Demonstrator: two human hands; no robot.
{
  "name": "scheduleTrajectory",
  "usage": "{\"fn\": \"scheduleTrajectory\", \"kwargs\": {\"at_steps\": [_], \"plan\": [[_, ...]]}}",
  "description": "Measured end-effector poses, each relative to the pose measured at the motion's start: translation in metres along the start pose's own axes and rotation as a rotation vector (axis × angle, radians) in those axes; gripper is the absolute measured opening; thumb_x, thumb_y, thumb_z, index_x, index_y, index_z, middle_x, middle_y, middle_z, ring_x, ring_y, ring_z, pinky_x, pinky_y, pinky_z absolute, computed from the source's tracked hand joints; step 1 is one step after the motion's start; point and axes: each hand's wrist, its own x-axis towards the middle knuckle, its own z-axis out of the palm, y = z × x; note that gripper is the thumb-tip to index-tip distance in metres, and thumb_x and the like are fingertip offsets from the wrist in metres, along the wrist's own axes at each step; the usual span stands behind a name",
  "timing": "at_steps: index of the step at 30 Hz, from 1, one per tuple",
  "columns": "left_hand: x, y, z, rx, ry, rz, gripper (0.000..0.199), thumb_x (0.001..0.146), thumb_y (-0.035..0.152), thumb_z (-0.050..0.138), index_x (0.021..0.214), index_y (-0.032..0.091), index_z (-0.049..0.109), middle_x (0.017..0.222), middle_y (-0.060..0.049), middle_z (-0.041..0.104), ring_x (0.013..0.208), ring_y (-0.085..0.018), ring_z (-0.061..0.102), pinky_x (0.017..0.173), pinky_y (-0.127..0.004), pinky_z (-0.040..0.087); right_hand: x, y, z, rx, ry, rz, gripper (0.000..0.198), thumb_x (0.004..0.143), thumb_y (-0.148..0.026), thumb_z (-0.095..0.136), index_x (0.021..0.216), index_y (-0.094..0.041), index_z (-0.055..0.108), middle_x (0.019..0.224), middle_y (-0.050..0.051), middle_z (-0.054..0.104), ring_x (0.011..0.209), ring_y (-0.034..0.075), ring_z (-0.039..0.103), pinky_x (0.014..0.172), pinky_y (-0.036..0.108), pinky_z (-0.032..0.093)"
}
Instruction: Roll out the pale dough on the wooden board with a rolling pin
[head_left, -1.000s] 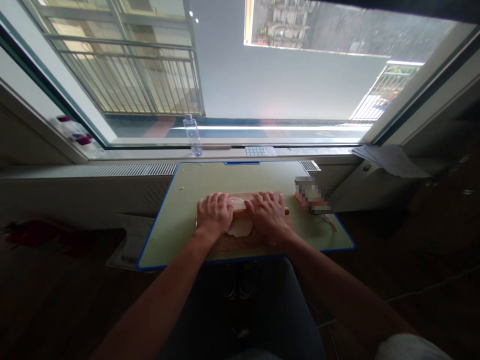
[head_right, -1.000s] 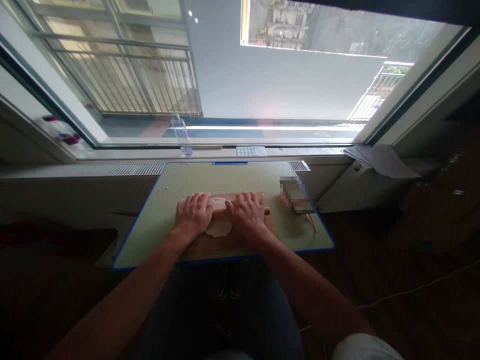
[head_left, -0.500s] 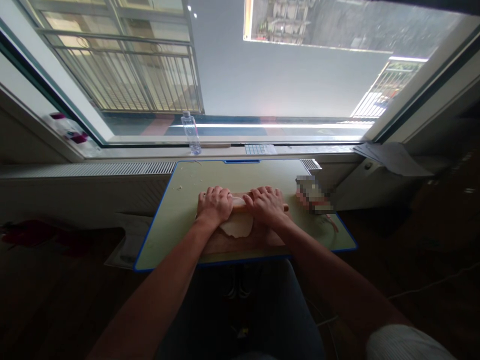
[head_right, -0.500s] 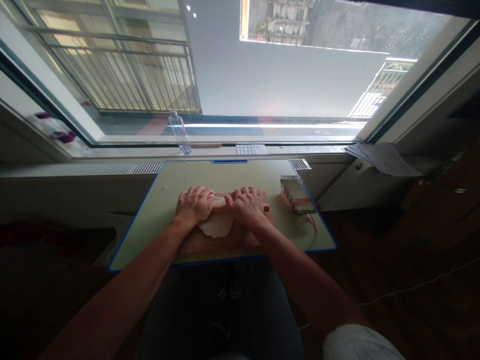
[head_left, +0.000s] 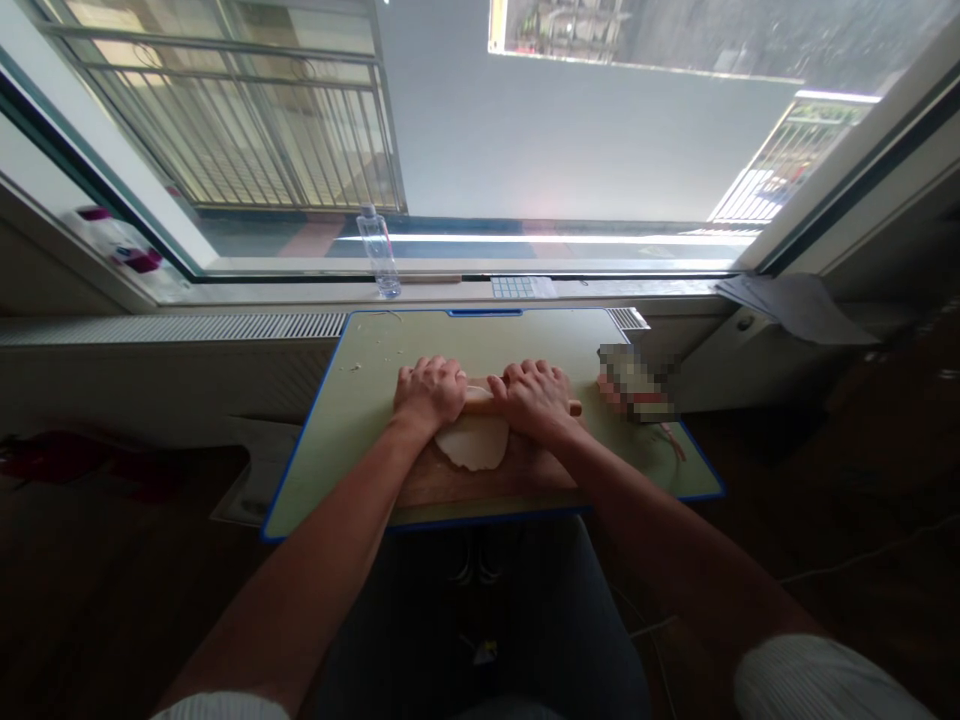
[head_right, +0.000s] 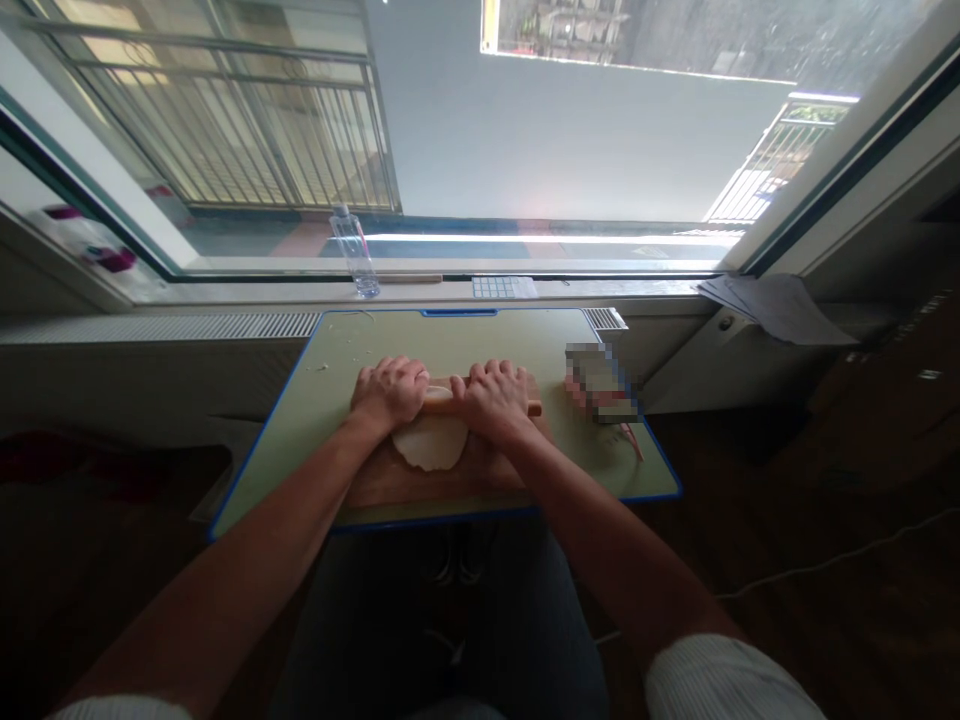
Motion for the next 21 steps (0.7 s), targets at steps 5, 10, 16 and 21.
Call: {"fn": "scheduleTrajectory", "kwargs": {"at_steps": [5,10,16,21], "plan": [[0.003,-0.003,0.001,0.005,-0.007,0.03,0.041,0.108,0.037,0.038,0.115,0.025,0.076,0.129,-0.014,0.076,0.127,-0.033,0.065,0.105,-0.051,0.048,-0.002,-0.004,-0.001,-0.006,-0.009,0.017,0.051,0.113,-0.054,0.039,0.12,-0.018,0.074,0.127,0.018,0.075,0.123,0.035,0.06,0.107,0.048,0.04],[0.007,-0.004,0.0,0.031,-0.028,0.043,0.043,0.108,0.037,0.035,0.114,0.023,0.076,0.129,-0.015,0.077,0.125,-0.033,0.066,0.105,-0.051,0.048,0.003,-0.004,-0.003,0.032,-0.044,0.037,0.051,0.112,-0.055,0.041,0.121,-0.017,0.074,0.131,0.019,0.074,0.127,0.036,0.058,0.109,0.049,0.039],[0.017,-0.003,-0.003,0.042,-0.076,0.034,0.046,0.108,0.037,0.033,0.116,0.024,0.076,0.131,-0.015,0.077,0.125,-0.032,0.069,0.106,-0.05,0.049,0.015,-0.001,-0.003,0.051,-0.069,0.044,0.052,0.112,-0.056,0.04,0.119,-0.019,0.076,0.13,0.018,0.075,0.125,0.034,0.06,0.107,0.046,0.041],[0.03,-0.004,-0.006,0.025,-0.152,0.021,0.05,0.106,0.037,0.032,0.117,0.023,0.078,0.13,-0.016,0.079,0.121,-0.033,0.073,0.107,-0.052,0.049,0.024,0.001,-0.003,0.093,-0.115,0.045,0.057,0.112,-0.056,0.036,0.12,-0.019,0.078,0.13,0.018,0.076,0.126,0.034,0.061,0.106,0.046,0.042]]}}
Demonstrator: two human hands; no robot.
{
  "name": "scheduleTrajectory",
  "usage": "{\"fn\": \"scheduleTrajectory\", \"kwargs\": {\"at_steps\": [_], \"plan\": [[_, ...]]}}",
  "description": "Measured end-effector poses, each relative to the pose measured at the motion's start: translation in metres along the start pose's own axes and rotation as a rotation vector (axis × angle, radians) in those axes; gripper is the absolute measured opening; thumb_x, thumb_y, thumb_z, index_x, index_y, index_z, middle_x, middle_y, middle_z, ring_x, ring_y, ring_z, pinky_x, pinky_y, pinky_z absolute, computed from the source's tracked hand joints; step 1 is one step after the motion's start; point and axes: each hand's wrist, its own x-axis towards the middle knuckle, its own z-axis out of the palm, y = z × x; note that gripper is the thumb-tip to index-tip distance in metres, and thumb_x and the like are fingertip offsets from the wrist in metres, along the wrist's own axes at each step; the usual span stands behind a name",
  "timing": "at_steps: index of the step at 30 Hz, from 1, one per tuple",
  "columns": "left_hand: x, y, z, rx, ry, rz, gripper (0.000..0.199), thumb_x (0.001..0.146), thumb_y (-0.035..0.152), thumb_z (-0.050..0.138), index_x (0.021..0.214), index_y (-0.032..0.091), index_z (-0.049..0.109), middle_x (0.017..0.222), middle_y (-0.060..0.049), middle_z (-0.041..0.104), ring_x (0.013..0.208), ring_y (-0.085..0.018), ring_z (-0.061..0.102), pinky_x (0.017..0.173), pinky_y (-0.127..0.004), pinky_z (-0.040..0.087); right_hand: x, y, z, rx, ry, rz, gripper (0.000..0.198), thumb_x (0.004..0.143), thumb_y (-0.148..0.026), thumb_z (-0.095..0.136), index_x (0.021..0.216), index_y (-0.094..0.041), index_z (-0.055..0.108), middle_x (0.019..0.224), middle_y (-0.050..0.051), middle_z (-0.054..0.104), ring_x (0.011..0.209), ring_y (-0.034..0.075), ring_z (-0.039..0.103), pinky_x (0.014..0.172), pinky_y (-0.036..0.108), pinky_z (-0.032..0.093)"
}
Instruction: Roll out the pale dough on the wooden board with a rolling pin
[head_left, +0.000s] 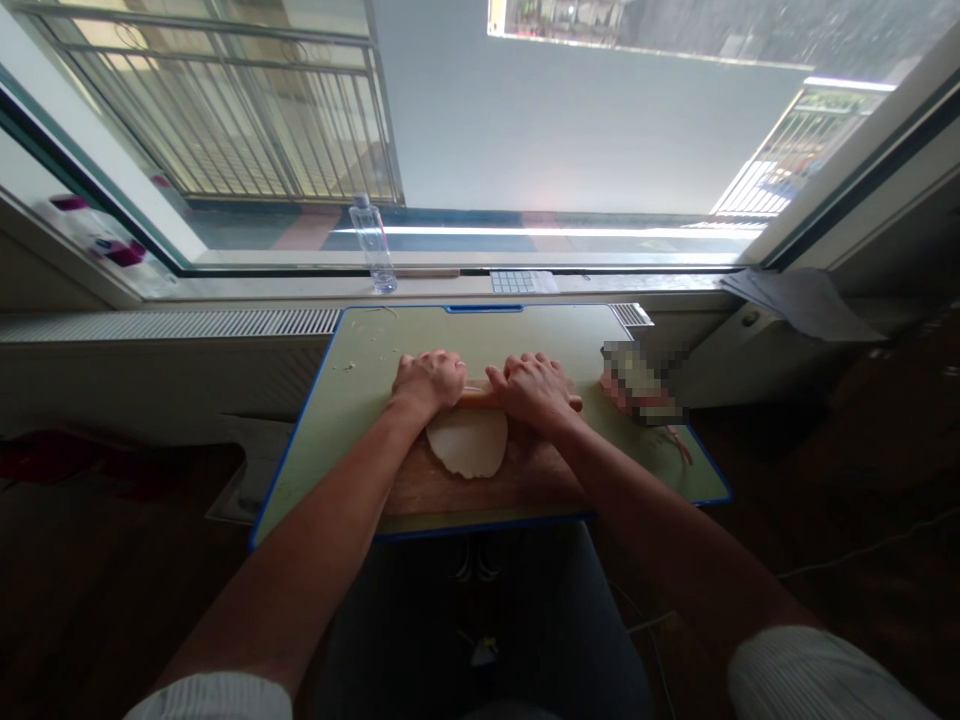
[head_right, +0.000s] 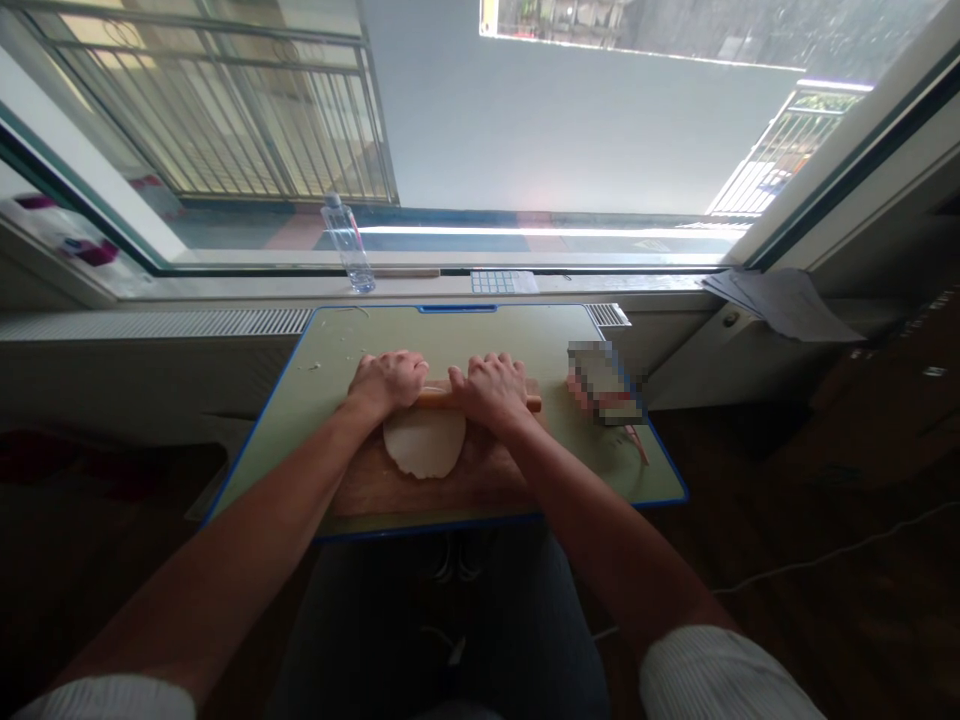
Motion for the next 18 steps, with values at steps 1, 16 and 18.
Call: {"fn": "scheduleTrajectory", "kwargs": {"at_steps": [1,16,18], "plan": [[0.002,0.0,-0.001,-0.004,-0.013,-0.004,0.05,0.106,0.037,0.032,0.117,0.023,0.079,0.13,-0.016,0.08,0.121,-0.033,0.074,0.108,-0.052,0.049,0.002,0.0,0.0,0.007,-0.009,-0.001,0.058,0.112,-0.057,0.035,0.119,-0.019,0.079,0.129,0.018,0.076,0.126,0.034,0.061,0.106,0.046,0.042],[0.031,-0.001,-0.003,-0.032,-0.032,-0.064,0.051,0.104,0.037,0.035,0.123,0.021,0.08,0.127,-0.019,0.081,0.121,-0.035,0.075,0.106,-0.05,0.054,0.034,0.004,-0.006,0.028,-0.061,0.023,0.059,0.11,-0.054,0.041,0.109,-0.017,0.087,0.12,0.02,0.082,0.119,0.033,0.07,0.096,0.039,0.048],[0.033,-0.001,-0.003,-0.041,-0.015,-0.076,0.051,0.104,0.036,0.036,0.123,0.02,0.08,0.126,-0.02,0.081,0.121,-0.035,0.076,0.106,-0.05,0.055,0.037,0.004,-0.006,0.03,-0.069,0.03,0.058,0.11,-0.054,0.043,0.108,-0.018,0.087,0.118,0.02,0.083,0.116,0.032,0.072,0.094,0.038,0.048]]}}
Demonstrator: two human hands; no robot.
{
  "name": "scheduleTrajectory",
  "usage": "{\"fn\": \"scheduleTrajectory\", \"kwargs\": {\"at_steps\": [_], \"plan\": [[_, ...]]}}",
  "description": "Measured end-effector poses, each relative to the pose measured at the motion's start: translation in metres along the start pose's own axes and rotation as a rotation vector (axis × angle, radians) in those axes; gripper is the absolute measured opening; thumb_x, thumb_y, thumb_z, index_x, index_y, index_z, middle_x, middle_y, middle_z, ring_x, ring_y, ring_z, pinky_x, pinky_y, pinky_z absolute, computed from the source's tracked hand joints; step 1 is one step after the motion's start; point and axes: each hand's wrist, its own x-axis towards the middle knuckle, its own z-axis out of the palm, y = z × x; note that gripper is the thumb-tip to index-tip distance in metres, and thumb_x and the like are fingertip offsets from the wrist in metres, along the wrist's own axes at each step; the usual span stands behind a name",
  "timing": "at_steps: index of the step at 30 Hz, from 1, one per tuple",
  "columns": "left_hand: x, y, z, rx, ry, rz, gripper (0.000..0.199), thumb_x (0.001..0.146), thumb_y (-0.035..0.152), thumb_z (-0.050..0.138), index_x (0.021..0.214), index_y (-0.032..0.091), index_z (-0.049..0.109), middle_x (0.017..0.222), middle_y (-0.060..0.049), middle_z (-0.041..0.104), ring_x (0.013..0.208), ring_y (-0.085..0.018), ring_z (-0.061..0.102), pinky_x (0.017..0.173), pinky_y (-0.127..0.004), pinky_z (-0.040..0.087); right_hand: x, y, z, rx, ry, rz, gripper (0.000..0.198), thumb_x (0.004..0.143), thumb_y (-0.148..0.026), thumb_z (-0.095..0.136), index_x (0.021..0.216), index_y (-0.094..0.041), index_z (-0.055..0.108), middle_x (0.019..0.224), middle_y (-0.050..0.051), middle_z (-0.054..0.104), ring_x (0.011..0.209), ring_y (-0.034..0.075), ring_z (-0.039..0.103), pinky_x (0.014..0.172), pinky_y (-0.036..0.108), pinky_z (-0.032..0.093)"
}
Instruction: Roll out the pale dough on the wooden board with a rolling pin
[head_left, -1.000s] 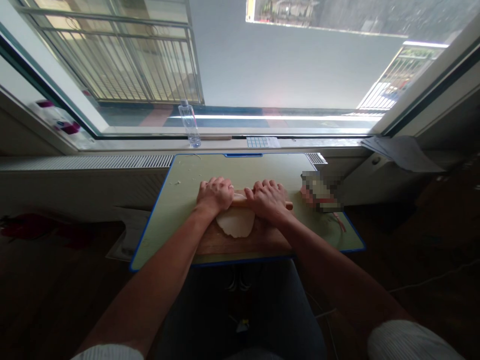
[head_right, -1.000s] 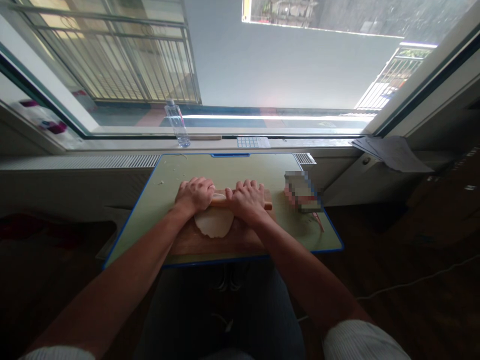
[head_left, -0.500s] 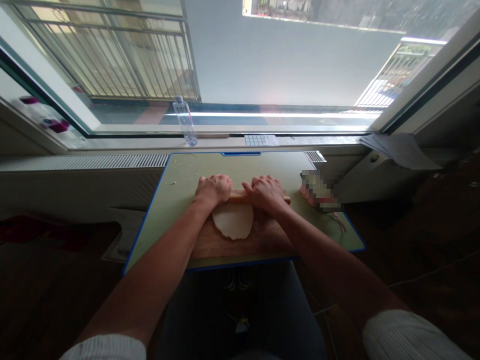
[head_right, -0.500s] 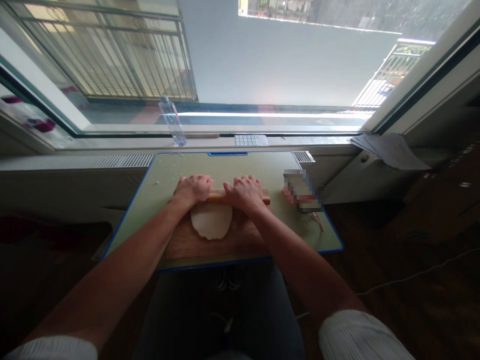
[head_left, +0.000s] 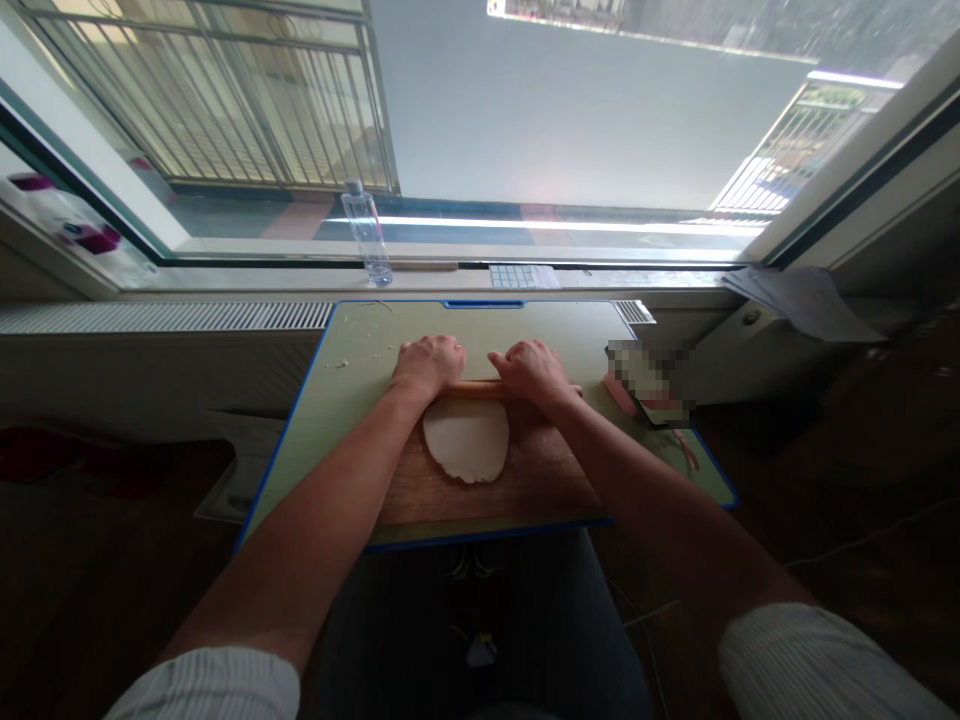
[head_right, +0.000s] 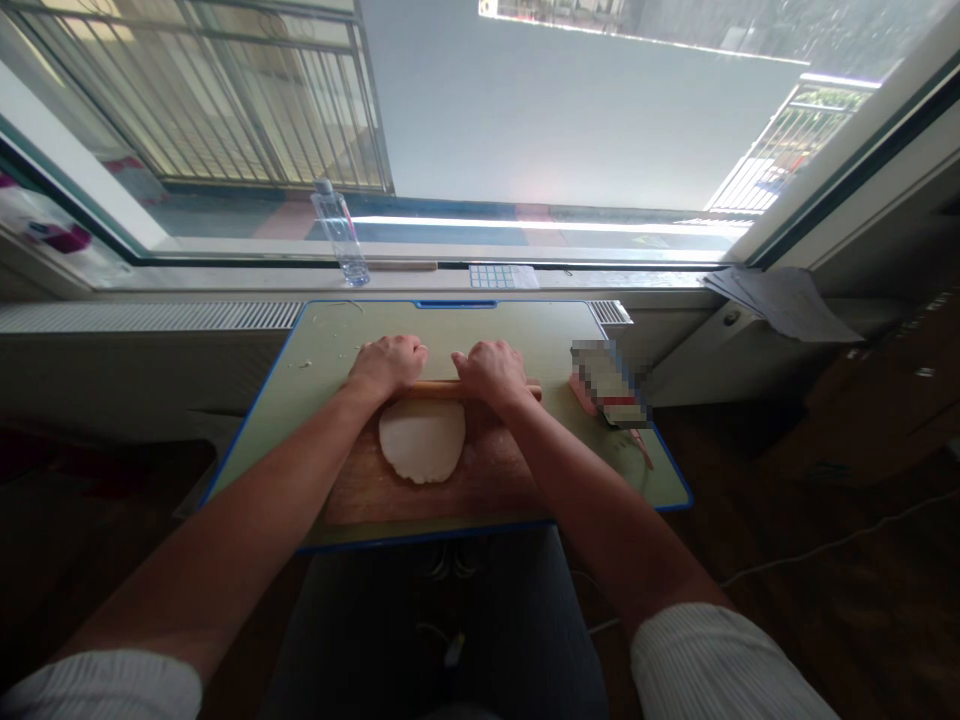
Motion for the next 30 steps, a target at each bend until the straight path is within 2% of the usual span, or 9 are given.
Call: {"fn": "scheduleTrajectory", "kwargs": {"at_steps": [4,9,13,19,25,30], "plan": [[0.0,0.001,0.0,-0.003,0.007,-0.011,0.05,0.104,0.036,0.037,0.124,0.02,0.08,0.126,-0.02,0.081,0.12,-0.036,0.076,0.106,-0.05,0.055,0.004,0.001,0.001,0.002,-0.015,0.009,0.057,0.109,-0.057,0.044,0.107,-0.019,0.087,0.113,0.019,0.084,0.108,0.031,0.075,0.09,0.036,0.049],[-0.007,0.001,-0.001,0.005,0.001,0.006,0.05,0.105,0.037,0.036,0.123,0.021,0.079,0.125,-0.019,0.081,0.12,-0.035,0.076,0.106,-0.049,0.054,-0.002,0.002,0.005,-0.035,0.016,-0.045,0.063,0.112,-0.057,0.036,0.109,-0.018,0.086,0.123,0.019,0.08,0.121,0.033,0.068,0.1,0.039,0.048],[-0.015,0.001,0.001,0.004,0.01,0.008,0.049,0.105,0.037,0.035,0.123,0.021,0.077,0.125,-0.018,0.081,0.119,-0.035,0.075,0.106,-0.051,0.053,-0.009,0.002,0.007,-0.023,0.054,-0.038,0.053,0.112,-0.052,0.039,0.123,-0.019,0.08,0.135,0.018,0.073,0.128,0.034,0.061,0.105,0.043,0.047],[-0.025,0.0,0.005,-0.003,0.067,0.036,0.047,0.105,0.038,0.036,0.128,0.024,0.074,0.139,-0.017,0.074,0.131,-0.036,0.066,0.108,-0.055,0.051,-0.016,0.003,0.008,0.0,0.021,-0.037,0.048,0.112,-0.052,0.042,0.14,-0.026,0.07,0.146,0.016,0.067,0.135,0.035,0.055,0.109,0.049,0.044],[-0.035,-0.001,0.007,-0.019,0.066,0.038,0.048,0.105,0.039,0.038,0.138,0.028,0.07,0.147,-0.016,0.068,0.136,-0.036,0.06,0.112,-0.058,0.048,-0.027,0.002,0.012,0.015,0.044,-0.044,0.049,0.111,-0.054,0.041,0.139,-0.028,0.072,0.152,0.013,0.066,0.138,0.034,0.054,0.115,0.052,0.041],[-0.044,-0.002,0.011,-0.03,0.075,0.036,0.051,0.106,0.042,0.038,0.147,0.031,0.065,0.157,-0.012,0.063,0.14,-0.034,0.058,0.118,-0.054,0.044,-0.038,0.0,0.014,-0.008,0.076,-0.047,0.049,0.11,-0.051,0.042,0.143,-0.027,0.07,0.153,0.012,0.066,0.139,0.034,0.055,0.117,0.053,0.04]]}}
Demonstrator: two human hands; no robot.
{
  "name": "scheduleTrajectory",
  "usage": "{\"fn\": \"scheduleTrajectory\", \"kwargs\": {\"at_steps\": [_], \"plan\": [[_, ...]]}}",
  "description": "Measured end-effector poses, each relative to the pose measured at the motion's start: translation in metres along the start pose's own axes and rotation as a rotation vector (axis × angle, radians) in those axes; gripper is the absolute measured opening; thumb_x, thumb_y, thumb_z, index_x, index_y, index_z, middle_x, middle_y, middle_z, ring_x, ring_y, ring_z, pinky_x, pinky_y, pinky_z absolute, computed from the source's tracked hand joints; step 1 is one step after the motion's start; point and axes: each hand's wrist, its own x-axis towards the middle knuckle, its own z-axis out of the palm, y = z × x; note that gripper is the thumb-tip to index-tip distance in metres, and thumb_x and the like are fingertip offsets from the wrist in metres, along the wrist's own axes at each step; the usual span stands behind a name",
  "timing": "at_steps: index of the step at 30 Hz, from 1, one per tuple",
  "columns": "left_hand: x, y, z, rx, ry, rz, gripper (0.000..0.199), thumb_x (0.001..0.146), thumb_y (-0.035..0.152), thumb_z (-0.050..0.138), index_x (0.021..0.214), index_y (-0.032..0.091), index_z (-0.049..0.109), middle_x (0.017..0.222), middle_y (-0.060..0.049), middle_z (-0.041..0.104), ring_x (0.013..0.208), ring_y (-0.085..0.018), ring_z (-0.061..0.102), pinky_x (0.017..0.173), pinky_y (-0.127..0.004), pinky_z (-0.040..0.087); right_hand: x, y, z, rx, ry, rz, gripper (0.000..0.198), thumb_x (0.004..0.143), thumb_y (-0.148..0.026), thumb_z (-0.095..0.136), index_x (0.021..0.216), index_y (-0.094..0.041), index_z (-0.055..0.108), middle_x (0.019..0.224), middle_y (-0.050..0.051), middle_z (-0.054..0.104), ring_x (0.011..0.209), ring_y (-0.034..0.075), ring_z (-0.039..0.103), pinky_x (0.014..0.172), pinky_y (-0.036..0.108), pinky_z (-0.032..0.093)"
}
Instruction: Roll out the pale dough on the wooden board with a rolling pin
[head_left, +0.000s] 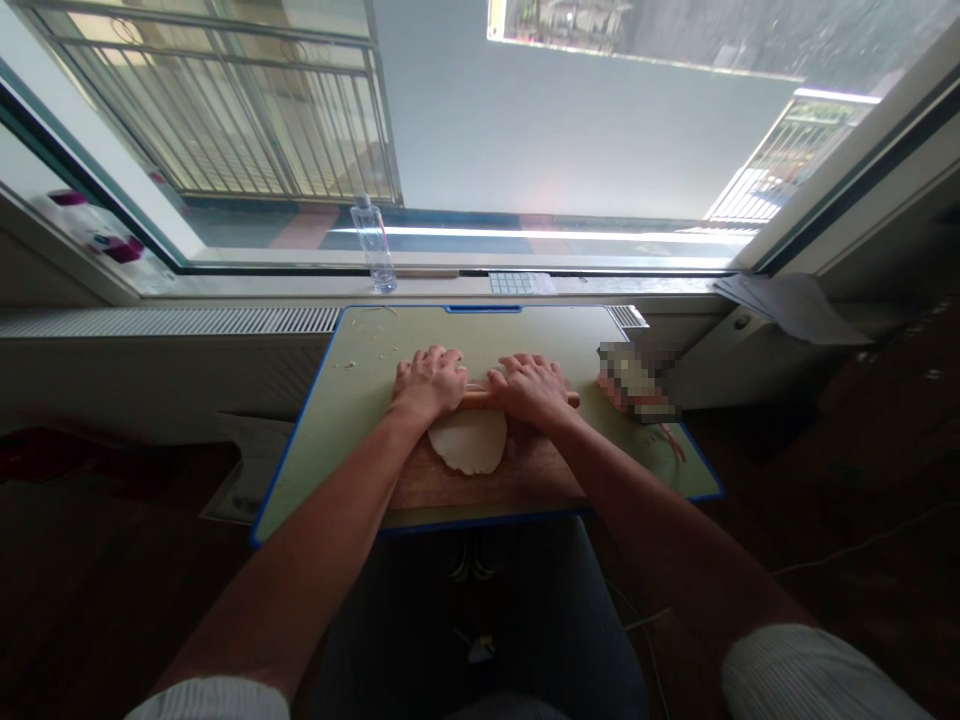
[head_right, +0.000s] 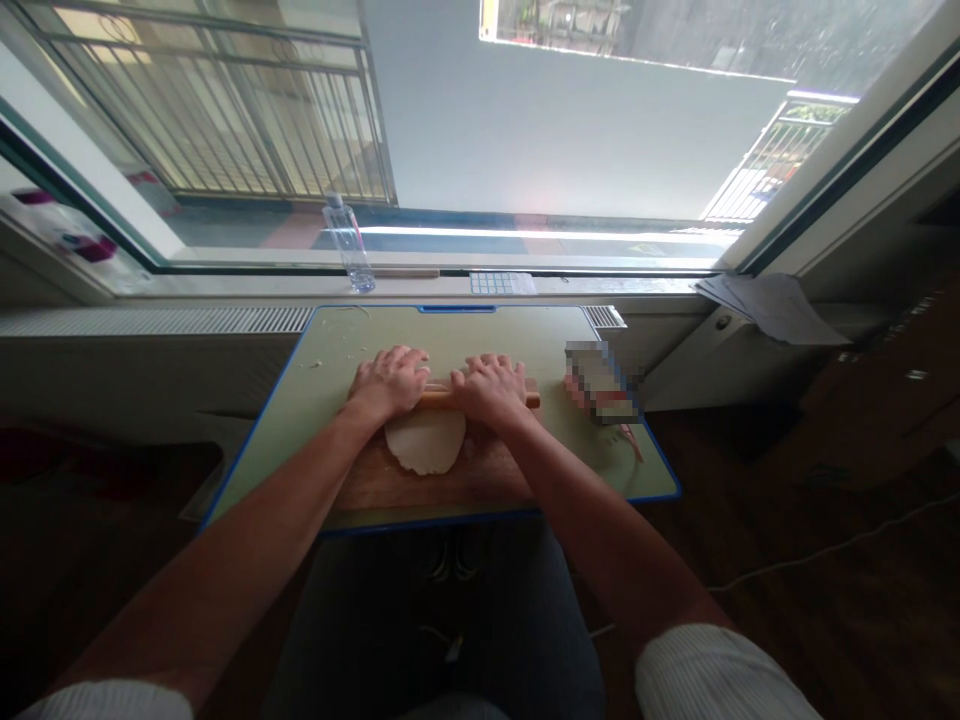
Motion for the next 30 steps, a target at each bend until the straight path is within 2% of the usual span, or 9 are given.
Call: {"fn": "scheduleTrajectory", "kwargs": {"at_steps": [7,12,19,26,30], "plan": [[-0.023,0.004,0.003,-0.016,0.028,-0.009,0.052,0.109,0.048,0.036,0.152,0.033,0.062,0.163,-0.01,0.059,0.143,-0.033,0.056,0.12,-0.053,0.042,-0.026,-0.007,0.002,-0.03,0.072,0.017,0.054,0.112,-0.051,0.041,0.151,-0.023,0.065,0.158,0.012,0.064,0.143,0.035,0.053,0.122,0.053,0.033],[-0.041,0.007,0.009,-0.004,0.118,-0.008,0.054,0.11,0.049,0.037,0.154,0.031,0.062,0.166,-0.01,0.057,0.146,-0.034,0.055,0.122,-0.055,0.04,-0.047,-0.009,0.004,-0.073,0.118,0.0,0.06,0.115,-0.053,0.035,0.157,-0.019,0.06,0.161,0.015,0.061,0.148,0.037,0.048,0.123,0.053,0.029],[-0.059,0.007,0.021,0.022,0.219,0.003,0.058,0.11,0.049,0.036,0.155,0.029,0.065,0.168,-0.011,0.056,0.15,-0.035,0.053,0.125,-0.059,0.039,-0.064,-0.007,0.013,-0.057,0.187,-0.031,0.064,0.116,-0.053,0.032,0.157,-0.014,0.061,0.162,0.016,0.06,0.149,0.039,0.048,0.127,0.06,0.025],[-0.083,0.01,0.017,0.049,0.165,0.007,0.063,0.11,0.048,0.032,0.163,0.025,0.057,0.172,-0.008,0.051,0.156,-0.035,0.047,0.124,-0.058,0.041,-0.082,-0.004,0.015,-0.032,0.159,-0.056,0.062,0.117,-0.056,0.032,0.16,-0.021,0.059,0.17,0.011,0.053,0.16,0.039,0.036,0.131,0.065,0.019],[-0.088,0.013,0.012,0.062,0.127,-0.006,0.065,0.11,0.046,0.032,0.164,0.019,0.055,0.173,-0.012,0.049,0.158,-0.037,0.044,0.125,-0.059,0.041,-0.071,0.004,0.005,-0.034,0.145,-0.115,0.058,0.116,-0.06,0.033,0.148,-0.025,0.068,0.161,0.011,0.062,0.152,0.035,0.045,0.13,0.063,0.02]]}}
